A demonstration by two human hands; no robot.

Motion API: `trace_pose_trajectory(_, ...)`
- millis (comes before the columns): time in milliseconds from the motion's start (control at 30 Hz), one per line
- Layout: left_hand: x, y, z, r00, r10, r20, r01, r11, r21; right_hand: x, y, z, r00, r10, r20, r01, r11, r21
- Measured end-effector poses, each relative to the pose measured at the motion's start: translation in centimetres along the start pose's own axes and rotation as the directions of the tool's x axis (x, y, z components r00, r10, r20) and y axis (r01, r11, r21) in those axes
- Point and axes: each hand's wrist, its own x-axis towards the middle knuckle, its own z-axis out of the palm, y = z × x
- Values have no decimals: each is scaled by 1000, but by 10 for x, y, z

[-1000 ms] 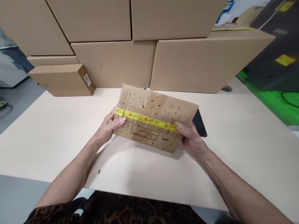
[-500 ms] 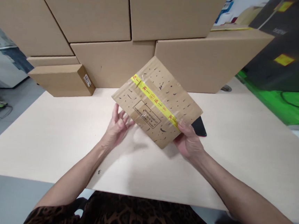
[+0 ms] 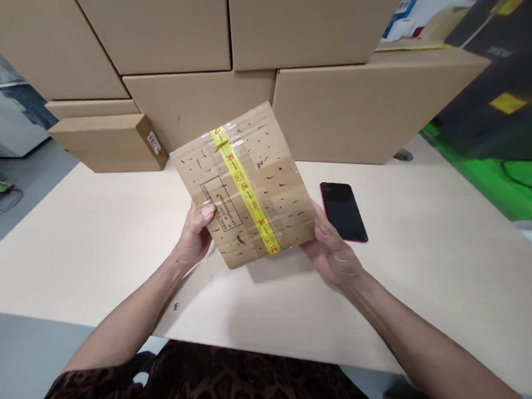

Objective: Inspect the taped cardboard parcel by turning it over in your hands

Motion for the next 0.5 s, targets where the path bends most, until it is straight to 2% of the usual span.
trace_pose_trajectory(100, 0, 6, -1, 999, -46, -24, 46, 999, 5, 1, 1, -1, 999, 47, 20, -47, 999, -10)
trace_pose_trajectory(200, -3, 10, -2, 996, -87, 19, 86, 995, 55, 2, 3, -1, 996, 57, 75, -55, 998, -23)
trace_pose_trajectory(333, -4, 11, -4, 988, -116, 105, 104, 988, 113, 0, 1, 2, 989, 1, 149, 3, 1000, -27)
trace_pose_trajectory(500, -4, 11, -9, 971, -176, 164, 155, 979, 135, -4, -10, 10, 984, -72, 164, 81, 996, -48)
